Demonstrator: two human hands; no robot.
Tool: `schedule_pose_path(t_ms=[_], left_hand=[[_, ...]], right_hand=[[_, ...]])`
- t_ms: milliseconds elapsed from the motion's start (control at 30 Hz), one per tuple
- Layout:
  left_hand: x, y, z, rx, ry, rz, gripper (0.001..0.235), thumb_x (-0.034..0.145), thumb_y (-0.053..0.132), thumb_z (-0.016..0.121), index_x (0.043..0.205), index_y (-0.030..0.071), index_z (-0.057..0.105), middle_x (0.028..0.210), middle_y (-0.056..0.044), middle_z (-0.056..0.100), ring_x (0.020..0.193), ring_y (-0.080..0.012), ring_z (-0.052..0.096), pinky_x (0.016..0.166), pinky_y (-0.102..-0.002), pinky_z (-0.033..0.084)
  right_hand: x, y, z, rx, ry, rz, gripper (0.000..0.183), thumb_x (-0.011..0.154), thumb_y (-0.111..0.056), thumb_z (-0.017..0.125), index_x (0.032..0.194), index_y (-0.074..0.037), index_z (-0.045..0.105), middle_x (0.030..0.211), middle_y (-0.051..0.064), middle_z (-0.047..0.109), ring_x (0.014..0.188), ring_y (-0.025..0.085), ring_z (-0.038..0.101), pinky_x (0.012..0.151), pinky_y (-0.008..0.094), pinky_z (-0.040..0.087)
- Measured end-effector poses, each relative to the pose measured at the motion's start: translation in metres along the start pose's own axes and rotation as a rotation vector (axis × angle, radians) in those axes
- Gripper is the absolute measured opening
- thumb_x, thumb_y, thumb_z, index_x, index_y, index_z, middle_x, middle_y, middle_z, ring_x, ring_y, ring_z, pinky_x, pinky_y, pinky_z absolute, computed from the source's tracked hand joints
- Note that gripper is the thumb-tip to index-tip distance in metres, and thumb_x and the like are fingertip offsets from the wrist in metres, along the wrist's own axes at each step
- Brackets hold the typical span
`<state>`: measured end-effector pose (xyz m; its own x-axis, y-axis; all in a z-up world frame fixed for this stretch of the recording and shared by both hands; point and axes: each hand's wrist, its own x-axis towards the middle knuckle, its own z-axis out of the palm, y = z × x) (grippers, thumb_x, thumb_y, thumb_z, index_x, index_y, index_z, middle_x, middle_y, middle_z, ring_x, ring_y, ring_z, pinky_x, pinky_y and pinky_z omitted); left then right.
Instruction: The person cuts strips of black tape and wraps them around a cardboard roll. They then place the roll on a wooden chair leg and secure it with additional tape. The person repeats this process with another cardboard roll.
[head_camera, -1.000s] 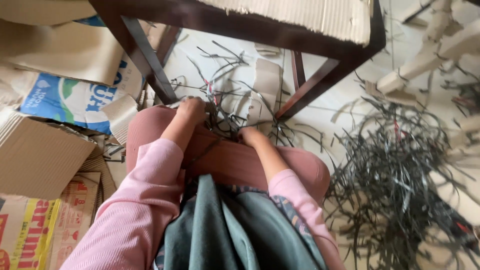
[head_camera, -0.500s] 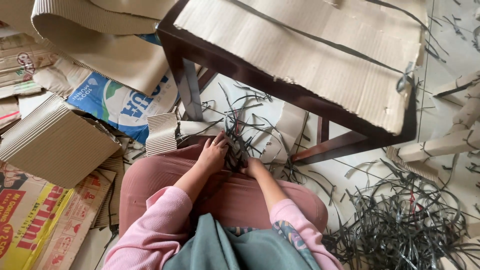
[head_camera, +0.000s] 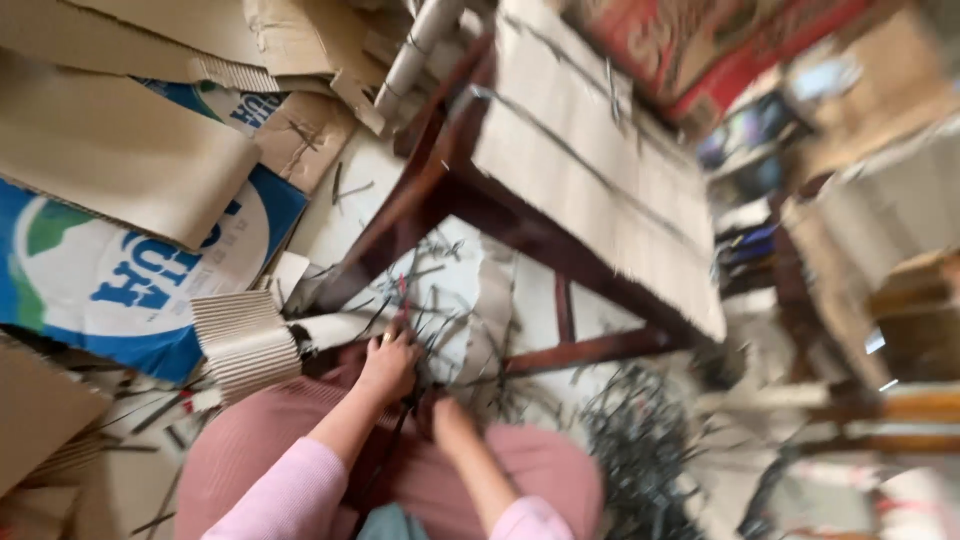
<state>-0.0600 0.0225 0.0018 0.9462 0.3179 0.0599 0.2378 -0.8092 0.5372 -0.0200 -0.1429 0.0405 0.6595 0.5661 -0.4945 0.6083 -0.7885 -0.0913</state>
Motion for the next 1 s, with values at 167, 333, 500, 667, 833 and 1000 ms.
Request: schedule_pose_path(t_ms=[167,333,500,667,833,1000], left_hand=[[0.012,0.010,0.001,-0.105,-0.069,-0.040,0.039,0.081,0.014,0.052,0.116,0.023,0.068,0.143,-0.009,0.044,0.158,-0.0387,0.012,0.099,-0.064,0.044],[0.017,0.018,-0.025,-0.112,-0.355,-0.050,0.046,0.089,0.009,0.047,0.133,0.020,0.057,0.161,-0.009,0.027,0.161,-0.0421,-0.008,0.109,-0.068,0.038],[0.010,0.008,-0.028,-0.157,-0.265,-0.046,0.048,0.085,0.005,0.049,0.125,0.025,0.066,0.164,0.001,0.031,0.163,-0.0327,-0.009,0.107,-0.062,0.045],[-0.024,0.023,-0.031,0.076,-0.215,0.037,0.042,0.086,0.009,0.048,0.122,0.028,0.061,0.167,0.003,0.015,0.161,-0.0342,-0.006,0.113,-0.069,0.030],[-0.063,0.030,0.003,0.302,-0.279,0.044,0.062,0.090,0.019,0.051,0.150,0.026,0.039,0.172,-0.013,-0.012,0.159,-0.0394,-0.003,0.127,-0.060,0.009],[-0.103,0.017,0.019,0.355,0.269,0.385,0.029,0.088,0.019,0.049,0.114,0.012,0.059,0.130,-0.008,0.058,0.136,-0.0386,0.046,0.120,-0.060,0.023]], right_hand=[[0.012,-0.005,0.031,-0.234,0.189,-0.324,0.051,0.094,-0.030,0.044,0.136,-0.003,0.055,0.135,0.023,0.057,0.114,0.045,0.053,0.097,0.049,0.041],[-0.024,-0.031,-0.005,-0.096,0.073,0.016,0.029,0.089,-0.025,0.046,0.094,-0.005,0.066,0.093,0.024,0.070,0.084,0.050,0.066,0.068,0.059,0.051],[-0.033,-0.026,-0.002,-0.040,0.149,0.007,0.024,0.090,-0.026,0.053,0.101,-0.010,0.066,0.098,0.020,0.071,0.091,0.044,0.068,0.075,0.056,0.054],[-0.072,-0.030,-0.018,0.019,0.230,-0.111,0.041,0.092,-0.041,0.056,0.128,-0.022,0.064,0.118,0.015,0.067,0.117,0.036,0.057,0.093,0.056,0.040],[-0.075,0.007,0.029,0.033,0.358,-0.234,0.045,0.103,-0.046,0.053,0.126,-0.007,0.057,0.116,0.021,0.059,0.115,0.042,0.052,0.098,0.054,0.038],[-0.096,0.014,0.041,-0.063,0.545,-0.337,0.034,0.091,-0.033,0.065,0.113,-0.007,0.061,0.115,0.015,0.062,0.110,0.039,0.057,0.095,0.054,0.039]])
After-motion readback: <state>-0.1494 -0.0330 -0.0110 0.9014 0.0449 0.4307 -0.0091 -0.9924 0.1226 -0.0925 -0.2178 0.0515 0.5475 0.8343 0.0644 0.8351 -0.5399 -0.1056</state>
